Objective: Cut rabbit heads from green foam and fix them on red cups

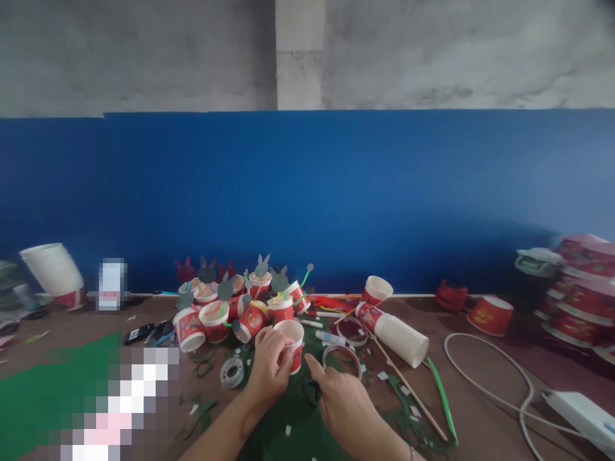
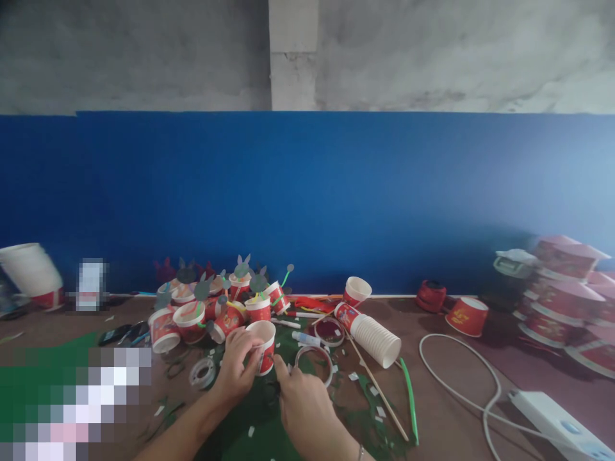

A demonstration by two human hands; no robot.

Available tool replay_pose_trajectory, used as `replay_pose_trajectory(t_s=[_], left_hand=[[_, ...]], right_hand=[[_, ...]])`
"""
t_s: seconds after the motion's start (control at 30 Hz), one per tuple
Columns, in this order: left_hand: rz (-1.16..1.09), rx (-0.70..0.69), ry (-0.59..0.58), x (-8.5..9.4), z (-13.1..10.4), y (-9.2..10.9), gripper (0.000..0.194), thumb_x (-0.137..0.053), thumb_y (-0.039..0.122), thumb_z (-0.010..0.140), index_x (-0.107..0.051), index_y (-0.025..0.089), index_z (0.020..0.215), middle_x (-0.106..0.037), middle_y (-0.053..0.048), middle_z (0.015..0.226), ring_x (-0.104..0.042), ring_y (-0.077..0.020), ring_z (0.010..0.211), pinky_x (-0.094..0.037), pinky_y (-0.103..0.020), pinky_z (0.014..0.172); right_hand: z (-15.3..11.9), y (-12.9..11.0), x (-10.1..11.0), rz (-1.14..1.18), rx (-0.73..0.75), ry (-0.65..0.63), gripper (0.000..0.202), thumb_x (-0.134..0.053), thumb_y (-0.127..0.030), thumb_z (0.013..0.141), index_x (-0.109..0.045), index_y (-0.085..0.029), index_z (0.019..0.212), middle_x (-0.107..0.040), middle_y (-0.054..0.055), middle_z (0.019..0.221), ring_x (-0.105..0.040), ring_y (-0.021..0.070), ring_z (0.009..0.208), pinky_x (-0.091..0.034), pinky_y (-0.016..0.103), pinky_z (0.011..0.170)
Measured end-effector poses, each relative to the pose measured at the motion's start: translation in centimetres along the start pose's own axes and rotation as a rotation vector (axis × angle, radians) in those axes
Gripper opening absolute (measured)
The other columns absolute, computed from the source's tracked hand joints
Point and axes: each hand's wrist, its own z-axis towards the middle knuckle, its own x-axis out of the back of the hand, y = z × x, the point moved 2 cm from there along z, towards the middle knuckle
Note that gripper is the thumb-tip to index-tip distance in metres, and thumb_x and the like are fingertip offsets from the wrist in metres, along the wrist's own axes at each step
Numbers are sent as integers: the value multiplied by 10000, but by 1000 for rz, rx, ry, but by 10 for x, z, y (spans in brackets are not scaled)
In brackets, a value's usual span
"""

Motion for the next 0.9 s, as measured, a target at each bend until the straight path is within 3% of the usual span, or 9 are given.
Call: replay_pose_trajectory(t_s=[0.1, 0.2, 0.3, 0.4, 0.53, 0.63, 0.7, 0.77, 0.9], left_hand=[[-12, 0, -1, 0, 0, 1, 154, -397, 179, 865, -529, 206, 790, -586, -20, 713, -536, -183, 718, -364, -423, 868], [-13, 1, 19, 1, 1, 1, 162, -392, 186, 871, -529, 203, 785, -575, -21, 702, -529, -183, 707, -370, -418, 851], [-11, -5, 29, 2, 1, 1, 158, -397, 180, 870, -525, 200, 781, -564, -20, 690, -521, -182, 697, -371, -417, 842], [-4, -12, 20, 1, 1, 1, 159, -394, 174, 869, -527, 202, 787, -578, -26, 707, -527, -185, 713, -371, -423, 850], [-3, -1, -4, 0, 0, 1, 165, -393, 192, 867, -539, 207, 792, -597, -30, 732, -539, -193, 744, -368, -427, 866], [-10, 4, -6, 0, 0, 1, 175, -391, 190, 866, -536, 207, 769, -583, -21, 704, -537, -185, 715, -376, -411, 852], [-12, 4, 0, 0, 0, 1, 175, -393, 183, 864, -534, 209, 764, -582, -18, 703, -541, -183, 711, -380, -403, 851], [-10, -6, 16, 1, 0, 2, 170, -395, 176, 860, -534, 209, 768, -586, -19, 710, -547, -184, 717, -381, -399, 853], [4, -12, 43, 2, 1, 2, 159, -408, 166, 854, -535, 204, 766, -574, -17, 689, -539, -184, 700, -390, -383, 823]], right_hand=[[3, 2, -2, 194, -23, -5, 449, -371, -187, 838, -512, -175, 1265, -663, 93, 736, -615, 185, 615, -418, 246, 542], [10, 6, 1, 814, -291, -246, 399, -283, -323, 910, -533, -184, 1187, -481, -41, 497, -386, 87, 337, -296, 179, 365], [13, 7, 6, 1273, -457, -463, 387, -300, -357, 918, -519, -170, 1177, -371, -91, 502, -233, 33, 313, -205, 131, 344], [14, 8, 6, 1117, -405, -408, 407, -279, -344, 922, -489, -177, 1228, -401, -82, 484, -270, 51, 305, -243, 146, 349], [7, 5, 2, 246, -91, -66, 458, -389, -198, 837, -489, -181, 1284, -647, 66, 672, -597, 169, 544, -411, 231, 500], [1, -1, 0, -122, 26, 19, 608, -439, -106, 747, -427, -177, 1351, -687, 156, 934, -657, 251, 780, -448, 280, 626], [1, -2, 2, 76, -28, -21, 537, -424, -138, 780, -472, -173, 1315, -685, 137, 883, -649, 226, 737, -450, 268, 614], [5, -1, 5, 401, -114, -104, 431, -360, -217, 849, -531, -167, 1241, -638, 68, 684, -588, 164, 553, -436, 239, 524], [13, 5, 7, 1022, -335, -371, 408, -270, -329, 915, -544, -170, 1172, -384, -75, 511, -262, 42, 317, -278, 145, 364]])
